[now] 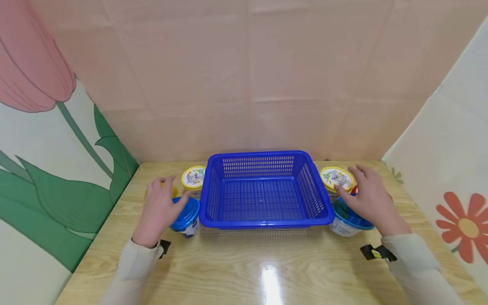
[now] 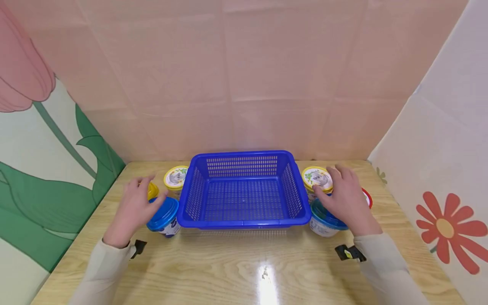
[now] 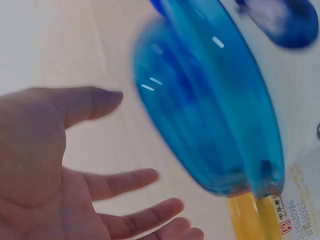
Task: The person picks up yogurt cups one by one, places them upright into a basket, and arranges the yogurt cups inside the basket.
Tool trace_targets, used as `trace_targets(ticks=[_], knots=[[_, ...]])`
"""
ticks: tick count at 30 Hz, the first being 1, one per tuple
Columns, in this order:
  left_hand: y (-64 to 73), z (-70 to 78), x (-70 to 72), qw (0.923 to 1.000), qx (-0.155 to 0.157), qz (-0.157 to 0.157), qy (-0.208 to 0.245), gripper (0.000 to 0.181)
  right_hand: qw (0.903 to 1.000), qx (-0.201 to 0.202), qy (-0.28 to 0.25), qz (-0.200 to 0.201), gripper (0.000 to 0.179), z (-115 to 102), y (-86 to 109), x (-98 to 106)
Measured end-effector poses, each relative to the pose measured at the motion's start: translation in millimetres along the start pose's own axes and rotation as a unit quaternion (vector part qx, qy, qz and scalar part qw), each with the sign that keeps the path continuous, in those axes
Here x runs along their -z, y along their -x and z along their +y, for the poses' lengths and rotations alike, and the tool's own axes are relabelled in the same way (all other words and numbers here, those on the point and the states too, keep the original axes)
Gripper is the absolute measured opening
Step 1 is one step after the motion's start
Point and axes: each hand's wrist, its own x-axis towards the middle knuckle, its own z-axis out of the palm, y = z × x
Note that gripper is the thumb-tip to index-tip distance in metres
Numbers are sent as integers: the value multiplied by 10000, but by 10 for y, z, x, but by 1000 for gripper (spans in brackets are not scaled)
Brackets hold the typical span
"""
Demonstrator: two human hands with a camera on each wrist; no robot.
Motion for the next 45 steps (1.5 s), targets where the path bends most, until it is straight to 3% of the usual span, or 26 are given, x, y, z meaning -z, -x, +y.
trace_targets(ticks=[3,10,18,28,36,45], knots=[[99,48,40,9998,197,50,-75,61,9998,100,-65,153,64,-79,5,32],[263,48,47,9953,522,-669,-473,77,9993,340,-106,76,43,-226,19,39],[360,8,54,9939,676,-698,-520,94,9992,225,-105,-310,42,-324,17,-24],[379,-53,-16,9900,904,-979,-458,102,9983,45,-52,-578,49,-377,17,-113],[354,-99,-63,9911,904,-916,-337,100,9988,257,24,-426,43,-391,27,-142],[340,-161,-124,9912,879,-951,-279,103,9980,236,9,-585,41,-417,0,-163]])
